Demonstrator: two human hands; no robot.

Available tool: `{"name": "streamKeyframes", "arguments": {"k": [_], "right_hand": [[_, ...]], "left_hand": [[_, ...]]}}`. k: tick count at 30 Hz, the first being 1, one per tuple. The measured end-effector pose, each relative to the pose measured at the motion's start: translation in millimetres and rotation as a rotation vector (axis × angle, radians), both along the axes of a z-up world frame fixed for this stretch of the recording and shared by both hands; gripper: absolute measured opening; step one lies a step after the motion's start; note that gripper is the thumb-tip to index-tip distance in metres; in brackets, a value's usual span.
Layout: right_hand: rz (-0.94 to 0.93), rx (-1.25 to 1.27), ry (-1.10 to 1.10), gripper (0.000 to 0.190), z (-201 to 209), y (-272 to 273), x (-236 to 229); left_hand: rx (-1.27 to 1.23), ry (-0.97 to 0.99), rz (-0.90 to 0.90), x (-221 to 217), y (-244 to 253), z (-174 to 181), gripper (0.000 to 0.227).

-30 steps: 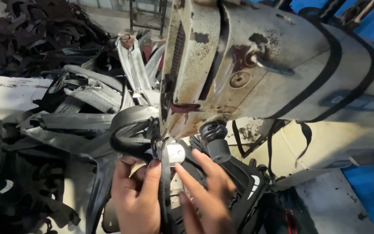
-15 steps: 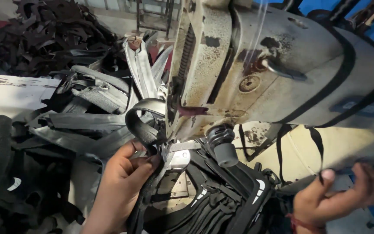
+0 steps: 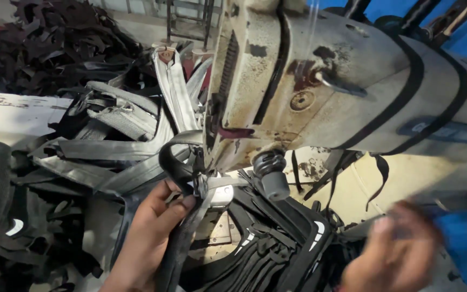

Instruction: The person operates an industrial sewing machine to stitch black fabric straps. They guide the straps under the needle, feed them through the machine, and occasionally adjust the material or the machine's controls.

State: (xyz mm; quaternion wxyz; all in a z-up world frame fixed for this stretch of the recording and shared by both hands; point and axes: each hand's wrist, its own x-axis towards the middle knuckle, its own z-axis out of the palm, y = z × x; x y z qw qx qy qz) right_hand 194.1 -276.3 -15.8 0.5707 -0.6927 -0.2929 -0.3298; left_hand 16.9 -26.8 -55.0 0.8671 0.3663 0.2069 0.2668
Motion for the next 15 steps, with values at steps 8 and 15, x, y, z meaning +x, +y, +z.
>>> {"name": "streamKeyframes", "arguments": {"k": [8, 15], "right_hand": [[0.775, -0.296, 0.209, 0.049, -20.8, 75.4, -83.2], [0.793, -0.464, 0.238, 0.046, 38.8, 96.0, -95.2]], "left_hand": [[0.228, 0.028, 0.214, 9.6, -29.0, 20.3, 0.026], [0.309, 0.077, 0.297, -3.0, -49.8, 15.9, 0.037]]}}
